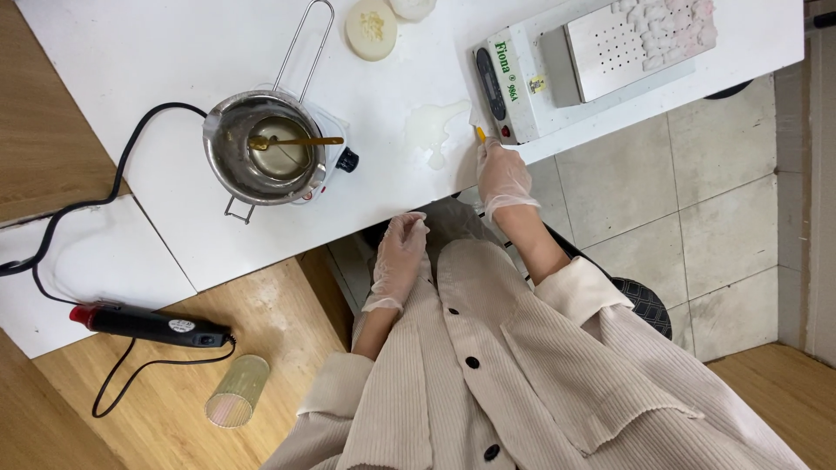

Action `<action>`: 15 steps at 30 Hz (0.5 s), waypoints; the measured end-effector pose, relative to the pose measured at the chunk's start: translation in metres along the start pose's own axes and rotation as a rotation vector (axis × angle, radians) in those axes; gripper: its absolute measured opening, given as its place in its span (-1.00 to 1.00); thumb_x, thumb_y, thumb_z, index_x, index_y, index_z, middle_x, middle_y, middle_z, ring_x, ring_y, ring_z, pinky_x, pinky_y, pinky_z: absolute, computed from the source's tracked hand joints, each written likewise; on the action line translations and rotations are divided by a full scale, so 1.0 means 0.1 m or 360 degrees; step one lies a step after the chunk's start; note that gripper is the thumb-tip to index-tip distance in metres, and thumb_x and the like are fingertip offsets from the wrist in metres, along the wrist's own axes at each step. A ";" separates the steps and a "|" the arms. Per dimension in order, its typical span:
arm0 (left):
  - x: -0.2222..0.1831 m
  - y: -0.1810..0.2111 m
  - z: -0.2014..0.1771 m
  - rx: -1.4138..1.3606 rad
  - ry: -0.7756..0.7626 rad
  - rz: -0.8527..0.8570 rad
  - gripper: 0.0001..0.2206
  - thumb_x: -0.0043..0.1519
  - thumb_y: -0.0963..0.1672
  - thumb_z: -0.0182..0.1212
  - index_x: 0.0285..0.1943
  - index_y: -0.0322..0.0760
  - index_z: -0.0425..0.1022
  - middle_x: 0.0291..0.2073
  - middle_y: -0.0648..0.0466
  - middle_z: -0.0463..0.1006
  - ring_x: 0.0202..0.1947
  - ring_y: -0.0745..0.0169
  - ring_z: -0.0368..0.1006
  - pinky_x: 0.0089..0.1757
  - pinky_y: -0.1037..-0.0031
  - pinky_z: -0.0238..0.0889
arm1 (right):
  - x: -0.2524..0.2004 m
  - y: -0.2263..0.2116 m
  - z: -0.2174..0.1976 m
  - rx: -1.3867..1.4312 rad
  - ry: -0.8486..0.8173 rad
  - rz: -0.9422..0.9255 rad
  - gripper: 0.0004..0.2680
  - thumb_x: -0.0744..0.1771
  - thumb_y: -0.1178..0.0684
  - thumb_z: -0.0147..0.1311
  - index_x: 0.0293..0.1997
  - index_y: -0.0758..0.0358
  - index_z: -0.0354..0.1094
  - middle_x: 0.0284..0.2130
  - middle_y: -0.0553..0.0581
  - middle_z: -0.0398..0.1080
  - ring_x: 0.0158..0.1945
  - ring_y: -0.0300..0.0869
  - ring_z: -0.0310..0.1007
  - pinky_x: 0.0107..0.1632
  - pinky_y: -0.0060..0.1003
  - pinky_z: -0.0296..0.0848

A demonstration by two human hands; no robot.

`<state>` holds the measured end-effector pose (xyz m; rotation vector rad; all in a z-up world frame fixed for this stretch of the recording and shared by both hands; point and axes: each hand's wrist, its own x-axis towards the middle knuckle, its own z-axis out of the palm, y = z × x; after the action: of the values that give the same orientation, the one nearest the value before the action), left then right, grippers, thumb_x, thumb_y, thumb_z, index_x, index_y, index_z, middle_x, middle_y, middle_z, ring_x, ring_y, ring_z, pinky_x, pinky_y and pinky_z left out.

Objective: Cleaning up spilled wax from a workbench using a scraper tool.

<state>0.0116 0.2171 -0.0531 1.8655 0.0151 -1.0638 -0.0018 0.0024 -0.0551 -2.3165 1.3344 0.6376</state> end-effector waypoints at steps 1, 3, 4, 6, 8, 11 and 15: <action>0.00 0.00 0.00 0.0006 -0.0006 -0.0004 -0.70 0.32 -0.04 0.05 0.11 -0.25 0.52 -0.10 0.03 0.65 -0.05 0.27 0.58 0.01 0.47 0.36 | -0.02 -0.01 -0.02 -0.0013 -0.0002 -0.0025 -0.70 0.46 -0.11 -0.25 0.18 0.20 0.36 -0.21 0.35 0.53 -0.09 0.18 0.56 0.02 0.05 0.50; -0.01 -0.01 -0.02 0.0009 -0.0006 -0.0012 -0.70 0.32 -0.04 0.05 0.11 -0.25 0.52 -0.11 0.03 0.66 -0.06 0.26 0.58 0.00 0.47 0.37 | -0.04 -0.02 -0.03 -0.0027 -0.0007 -0.0056 -0.70 0.47 -0.11 -0.26 0.16 0.21 0.37 -0.21 0.35 0.53 -0.08 0.18 0.56 0.02 0.06 0.50; -0.01 -0.01 -0.04 0.0012 -0.0009 -0.0008 -0.70 0.32 -0.05 0.05 0.11 -0.25 0.52 -0.11 0.03 0.65 -0.06 0.27 0.58 0.00 0.46 0.36 | -0.03 -0.02 -0.04 -0.0044 0.0001 -0.0075 -0.70 0.46 -0.10 -0.25 0.15 0.22 0.37 -0.20 0.35 0.53 -0.07 0.19 0.55 0.02 0.06 0.49; 0.00 -0.02 -0.06 0.0013 -0.0010 -0.0006 -0.70 0.32 -0.05 0.05 0.11 -0.26 0.52 -0.11 0.03 0.65 -0.06 0.27 0.58 0.01 0.46 0.36 | -0.02 -0.03 -0.05 -0.0065 0.0008 -0.0095 -0.71 0.46 -0.10 -0.25 0.14 0.22 0.37 -0.20 0.36 0.52 -0.07 0.20 0.54 0.02 0.07 0.49; 0.00 -0.03 -0.09 -0.0001 0.0004 -0.0006 -0.71 0.32 -0.05 0.04 0.10 -0.26 0.53 -0.09 0.03 0.65 -0.05 0.29 0.58 0.01 0.46 0.36 | -0.01 -0.03 -0.05 -0.0091 -0.0007 -0.0087 -0.70 0.46 -0.09 -0.25 0.15 0.24 0.37 -0.20 0.37 0.52 -0.07 0.20 0.54 0.02 0.07 0.49; 0.02 -0.12 -0.09 -0.0056 0.0017 -0.0020 -0.71 0.32 -0.05 0.05 0.09 -0.27 0.52 -0.08 0.04 0.63 -0.04 0.30 0.58 0.01 0.46 0.37 | -0.03 -0.05 -0.07 -0.0094 -0.0021 -0.0098 -0.70 0.46 -0.10 -0.24 0.16 0.26 0.37 -0.20 0.38 0.52 -0.07 0.19 0.55 0.02 0.06 0.50; 0.02 -0.13 -0.10 -0.0079 0.0020 -0.0043 -0.71 0.32 -0.06 0.05 0.10 -0.27 0.51 -0.08 0.02 0.64 -0.04 0.27 0.57 0.02 0.45 0.37 | 0.04 -0.04 -0.01 -0.0087 0.0013 -0.0144 -0.70 0.46 -0.09 -0.23 0.16 0.26 0.38 -0.20 0.39 0.52 -0.07 0.20 0.55 0.02 0.05 0.50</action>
<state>0.0141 0.2310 -0.0627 1.8319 0.0736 -1.0607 0.0038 0.0014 -0.0561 -2.4103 1.2227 0.6439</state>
